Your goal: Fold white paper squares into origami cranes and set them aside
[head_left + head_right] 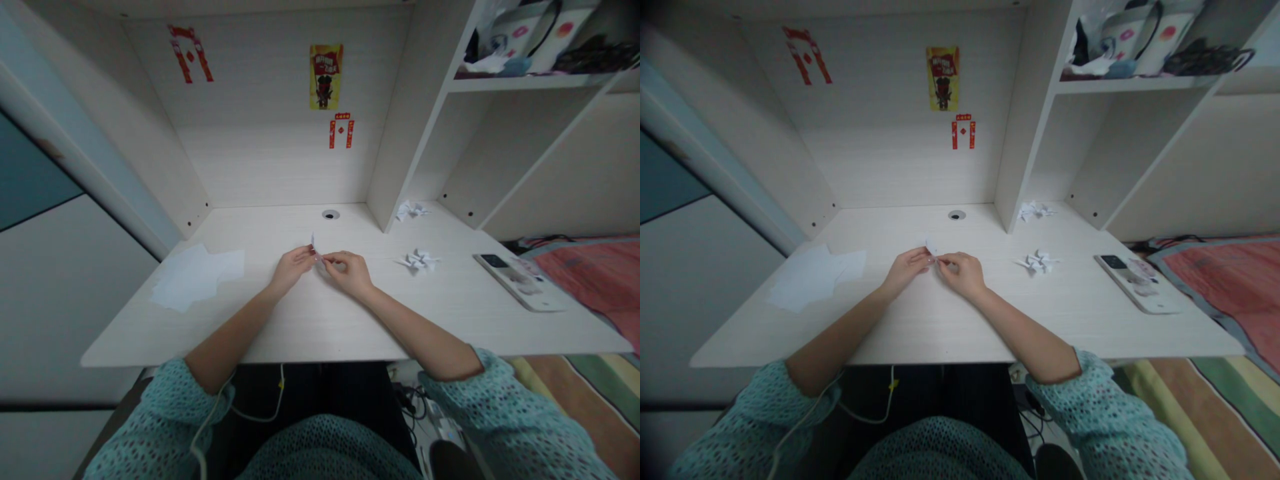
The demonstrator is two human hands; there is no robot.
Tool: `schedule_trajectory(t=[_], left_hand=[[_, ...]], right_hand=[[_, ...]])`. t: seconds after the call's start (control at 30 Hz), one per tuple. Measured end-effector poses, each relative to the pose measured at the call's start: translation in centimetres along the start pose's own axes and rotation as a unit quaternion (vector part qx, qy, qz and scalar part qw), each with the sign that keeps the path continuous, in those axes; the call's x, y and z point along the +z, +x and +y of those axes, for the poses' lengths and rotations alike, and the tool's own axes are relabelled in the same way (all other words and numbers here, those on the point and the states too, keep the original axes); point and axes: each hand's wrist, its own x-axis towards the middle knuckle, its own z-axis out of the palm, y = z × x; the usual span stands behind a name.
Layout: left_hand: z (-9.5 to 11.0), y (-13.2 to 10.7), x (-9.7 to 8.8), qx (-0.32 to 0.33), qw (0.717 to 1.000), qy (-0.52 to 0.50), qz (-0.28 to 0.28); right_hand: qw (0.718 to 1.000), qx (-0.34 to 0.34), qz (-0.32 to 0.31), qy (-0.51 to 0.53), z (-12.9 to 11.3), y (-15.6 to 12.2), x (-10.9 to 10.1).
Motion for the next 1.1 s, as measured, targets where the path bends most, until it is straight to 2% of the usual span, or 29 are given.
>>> schedule_trajectory(t=[0.1,0.17,0.3,0.4,0.5,0.63,0.7,0.9,1.03,1.1], left_hand=[[-0.2,-0.1,0.2,0.023,0.999,0.011,-0.03],[-0.4,0.0,0.2,0.024,0.999,0.028,-0.023],[-0.5,0.3,0.2,0.02,0.999,0.034,-0.014],[-0.3,0.4,0.0,0.02,0.999,0.017,-0.024],[0.1,0.5,-0.4,0.024,1.0,0.018,0.0],[0.1,0.6,-1.1,0.051,0.993,0.096,0.053],[0.0,0.6,-1.3,0.054,0.99,0.118,0.063],[0.1,0.9,-1.8,0.029,0.994,0.091,0.059],[0.6,1.1,-2.5,0.041,0.987,0.142,0.059],[0.7,1.3,-2.7,0.038,0.989,0.135,0.046]], right_hand=[[0.998,0.033,0.002,0.057,0.3,0.1,0.3],[0.991,0.068,-0.01,0.113,0.5,0.3,0.5],[0.963,0.122,-0.05,0.234,0.9,0.8,0.6],[0.944,0.138,-0.038,0.297,1.0,1.1,0.5],[0.94,0.157,0.01,0.301,1.3,1.2,0.3],[0.941,0.18,0.055,0.283,2.1,1.4,0.3],[0.944,0.18,0.051,0.272,2.4,1.4,0.2],[0.958,0.166,0.014,0.234,2.8,1.4,0.0],[0.944,0.182,-0.012,0.276,3.1,1.6,-0.1],[0.932,0.181,-0.033,0.313,3.0,1.7,-0.2]])
